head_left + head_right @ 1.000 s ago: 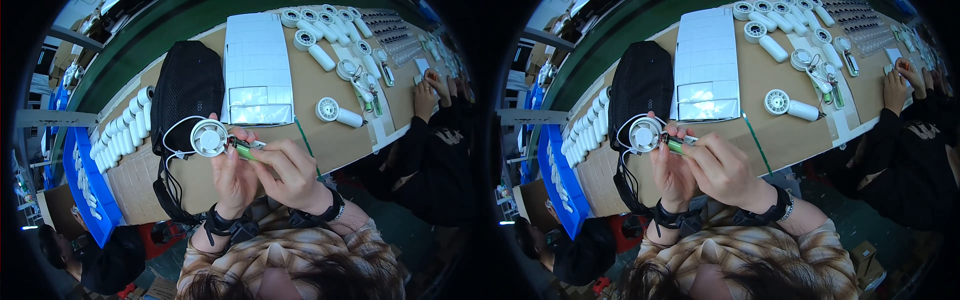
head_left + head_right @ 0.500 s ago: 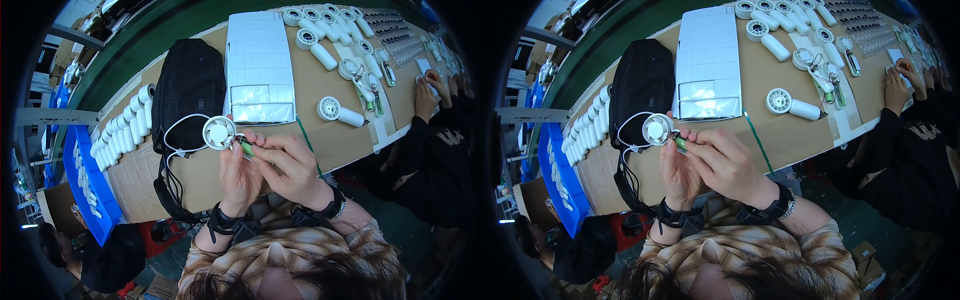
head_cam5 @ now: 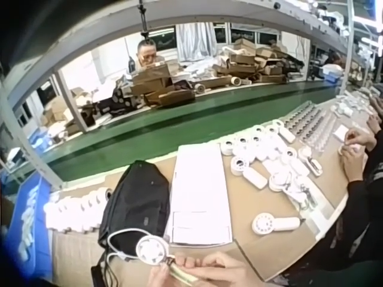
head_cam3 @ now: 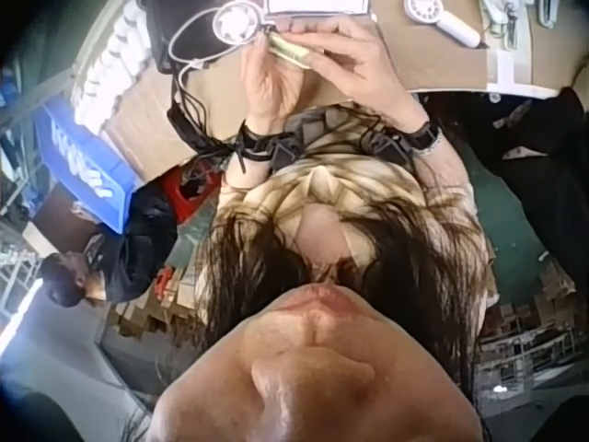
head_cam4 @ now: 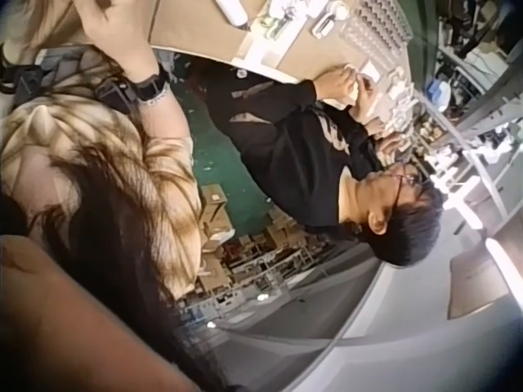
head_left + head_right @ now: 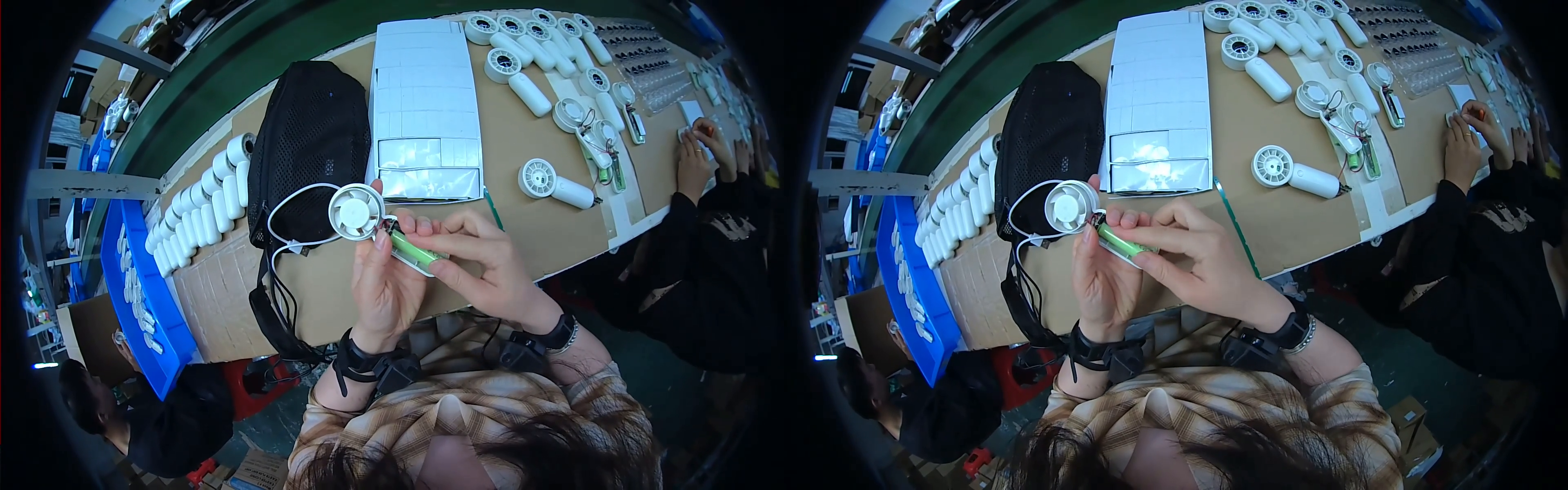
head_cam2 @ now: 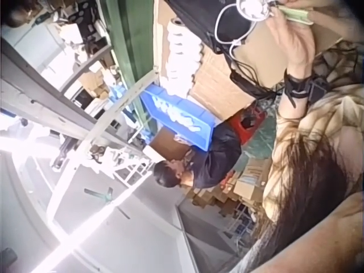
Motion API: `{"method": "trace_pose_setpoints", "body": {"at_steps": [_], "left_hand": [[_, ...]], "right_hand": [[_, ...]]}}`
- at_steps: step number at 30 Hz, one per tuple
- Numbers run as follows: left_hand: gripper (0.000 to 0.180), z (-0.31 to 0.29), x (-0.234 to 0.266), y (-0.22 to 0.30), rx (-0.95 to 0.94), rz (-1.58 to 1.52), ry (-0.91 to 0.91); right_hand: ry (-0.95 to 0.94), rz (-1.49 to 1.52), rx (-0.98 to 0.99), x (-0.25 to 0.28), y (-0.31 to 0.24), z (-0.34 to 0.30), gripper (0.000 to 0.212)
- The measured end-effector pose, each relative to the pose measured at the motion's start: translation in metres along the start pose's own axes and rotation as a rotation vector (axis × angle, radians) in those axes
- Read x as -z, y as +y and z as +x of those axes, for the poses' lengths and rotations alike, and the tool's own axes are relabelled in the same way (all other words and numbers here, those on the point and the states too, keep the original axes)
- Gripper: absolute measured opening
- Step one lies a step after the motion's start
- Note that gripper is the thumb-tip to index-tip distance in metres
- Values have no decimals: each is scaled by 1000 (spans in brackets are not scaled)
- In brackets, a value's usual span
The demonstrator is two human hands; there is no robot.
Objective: Assembling small electronic components into circular plastic housings at a factory workbench.
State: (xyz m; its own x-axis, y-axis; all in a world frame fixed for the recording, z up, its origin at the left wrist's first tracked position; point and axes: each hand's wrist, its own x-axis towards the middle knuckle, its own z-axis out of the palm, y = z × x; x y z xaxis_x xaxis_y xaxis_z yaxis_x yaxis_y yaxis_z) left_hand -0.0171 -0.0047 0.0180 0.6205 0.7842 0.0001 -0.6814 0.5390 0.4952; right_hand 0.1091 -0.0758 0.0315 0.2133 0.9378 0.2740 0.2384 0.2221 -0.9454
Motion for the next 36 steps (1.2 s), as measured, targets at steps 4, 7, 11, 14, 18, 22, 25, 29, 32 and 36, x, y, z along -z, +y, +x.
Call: {"method": "trace_pose_setpoints", "body": {"at_steps": [4,7,11,14,18,22,25,29,32,36], "left_hand": [[61,0,-4,2,-19,50,-23],[63,-1,-4,2,-41,100,-33],[65,-3,-1,1,-54,154,-48],[65,-2,2,0,-42,131,-54],[66,-3,7,-2,-29,155,-64],[67,-4,8,-3,-22,193,-36],[65,0,11,0,5,271,-37],[66,0,5,5,52,183,-5],[67,-2,1,8,25,391,-14],[67,-3,2,8,-22,537,-9]], "right_hand": [[-20,380,-307,5,-1,-2,25],[-35,594,-483,7,0,1,25],[-87,662,-584,8,0,1,24],[-82,700,-522,4,4,1,23],[-76,658,-492,1,10,1,21],[-106,599,-490,0,17,-3,22],[-79,592,-515,-5,18,-3,24],[-69,542,-482,-5,14,-3,28],[-73,515,-462,-3,12,-4,28],[-65,519,-437,-4,10,-4,26]]}}
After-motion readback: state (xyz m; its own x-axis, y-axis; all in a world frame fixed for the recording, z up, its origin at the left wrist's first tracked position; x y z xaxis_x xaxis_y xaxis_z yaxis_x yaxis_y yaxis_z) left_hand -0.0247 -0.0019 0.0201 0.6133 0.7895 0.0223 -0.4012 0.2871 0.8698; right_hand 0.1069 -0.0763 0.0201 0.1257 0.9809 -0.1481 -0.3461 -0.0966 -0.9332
